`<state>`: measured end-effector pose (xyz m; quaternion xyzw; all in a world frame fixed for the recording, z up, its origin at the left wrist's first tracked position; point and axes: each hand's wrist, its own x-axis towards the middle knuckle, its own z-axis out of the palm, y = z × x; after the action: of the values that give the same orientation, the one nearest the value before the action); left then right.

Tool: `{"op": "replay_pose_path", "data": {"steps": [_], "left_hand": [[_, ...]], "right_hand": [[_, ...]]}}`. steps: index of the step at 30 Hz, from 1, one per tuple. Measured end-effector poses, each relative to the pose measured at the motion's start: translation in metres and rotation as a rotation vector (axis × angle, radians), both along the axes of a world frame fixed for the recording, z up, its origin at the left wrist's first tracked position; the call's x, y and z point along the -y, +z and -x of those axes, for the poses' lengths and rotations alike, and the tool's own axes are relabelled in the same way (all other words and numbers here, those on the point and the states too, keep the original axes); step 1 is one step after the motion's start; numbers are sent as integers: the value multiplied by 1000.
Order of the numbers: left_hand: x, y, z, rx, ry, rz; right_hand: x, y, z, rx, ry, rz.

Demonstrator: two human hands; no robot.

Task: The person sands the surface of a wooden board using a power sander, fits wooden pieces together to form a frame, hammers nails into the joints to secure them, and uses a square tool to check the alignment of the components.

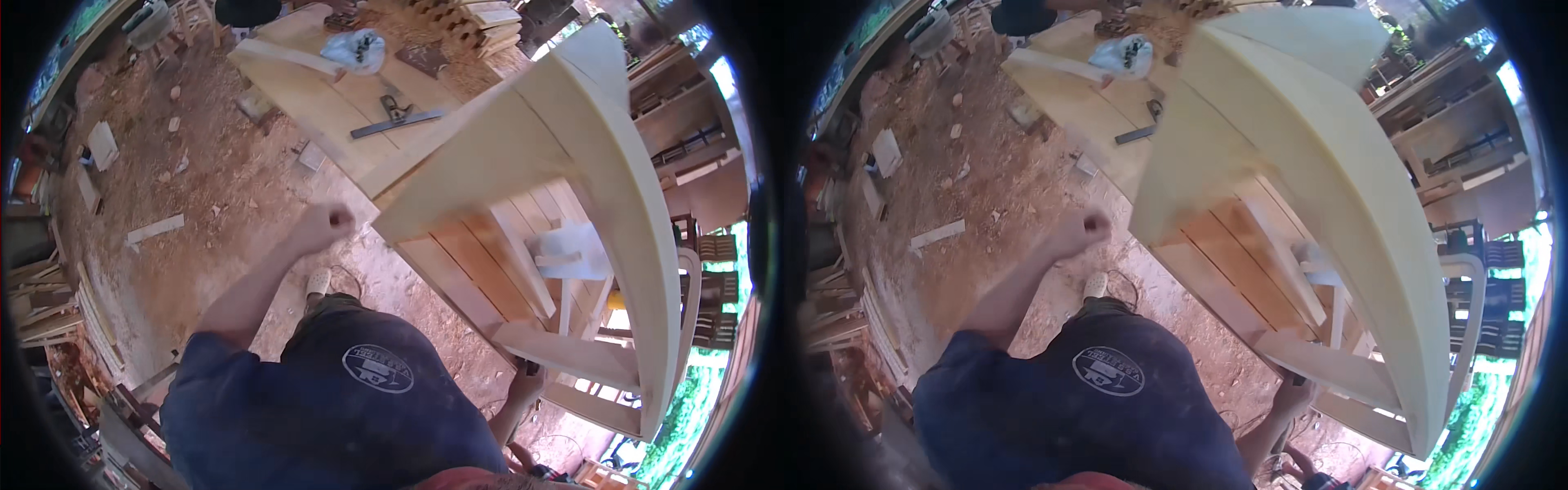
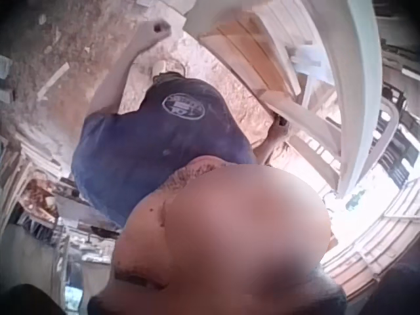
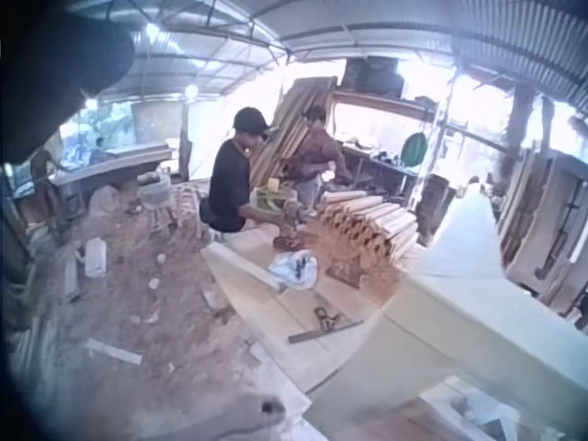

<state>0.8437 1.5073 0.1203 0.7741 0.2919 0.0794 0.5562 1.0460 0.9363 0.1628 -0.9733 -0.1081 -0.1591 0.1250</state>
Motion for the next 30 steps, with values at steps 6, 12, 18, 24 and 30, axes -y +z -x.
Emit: {"op": "replay_pose_path", "data": {"steps": [6, 12, 18, 24, 30], "left_hand": [[-126, -68, -92, 172, 296, -180], [-157, -57, -161, -319, 95, -533], [-167, -92, -147, -270, 113, -645], [-147, -93, -81, 49, 198, -573], [-71, -210, 102, -298, 522, -183]], "right_hand": [[-20, 14, -18, -243, -47, -368], [-17, 2, -19, -192, 37, -148], [-47, 16, -10, -188, -170, 16], [23, -33, -26, -115, -4, -310], [19, -36, -47, -145, -4, -245]]}}
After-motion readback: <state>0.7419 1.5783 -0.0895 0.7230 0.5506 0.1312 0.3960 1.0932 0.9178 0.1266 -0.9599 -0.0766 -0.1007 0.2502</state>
